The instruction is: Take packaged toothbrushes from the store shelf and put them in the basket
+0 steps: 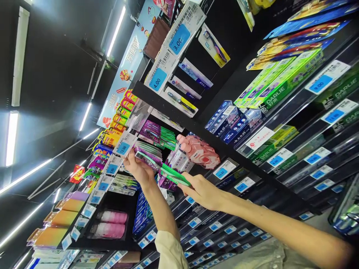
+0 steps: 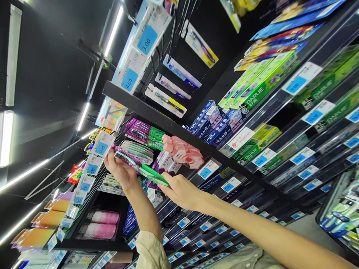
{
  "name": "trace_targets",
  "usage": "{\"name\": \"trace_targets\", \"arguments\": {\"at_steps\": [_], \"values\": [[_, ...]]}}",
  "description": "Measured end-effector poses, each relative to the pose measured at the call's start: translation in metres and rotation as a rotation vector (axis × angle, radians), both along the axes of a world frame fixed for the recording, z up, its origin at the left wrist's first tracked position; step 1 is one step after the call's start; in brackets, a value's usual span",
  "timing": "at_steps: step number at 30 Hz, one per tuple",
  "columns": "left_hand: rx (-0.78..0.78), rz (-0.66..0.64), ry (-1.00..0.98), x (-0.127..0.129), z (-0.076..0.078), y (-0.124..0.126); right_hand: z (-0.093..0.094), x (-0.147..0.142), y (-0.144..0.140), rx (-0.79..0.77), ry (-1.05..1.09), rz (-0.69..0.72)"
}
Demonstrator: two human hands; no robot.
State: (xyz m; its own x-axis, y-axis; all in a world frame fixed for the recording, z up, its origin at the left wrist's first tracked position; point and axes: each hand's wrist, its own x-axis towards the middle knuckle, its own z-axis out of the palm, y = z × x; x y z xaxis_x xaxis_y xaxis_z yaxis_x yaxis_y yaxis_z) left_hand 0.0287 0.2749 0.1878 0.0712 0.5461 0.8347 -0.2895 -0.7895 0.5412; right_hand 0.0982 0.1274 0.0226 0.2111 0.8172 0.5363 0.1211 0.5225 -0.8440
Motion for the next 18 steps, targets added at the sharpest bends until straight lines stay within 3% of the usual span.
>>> {"name": "trace_targets", "arguments": {"at_steps": [4,10,18], "values": [[0.071,0.056,0.030,0.008,0.008,-0.003,0.009,-0.005,0.002,0.024,0.097,0.021],[0.008,0.082,0.018,0.018,0.016,-0.006,0.016,-0.020,0.006,0.000,0.287,0.111],[0.146,0.155,0.073,0.018,0.023,-0.006,0.022,-0.044,0.011,0.008,0.392,0.110]]}}
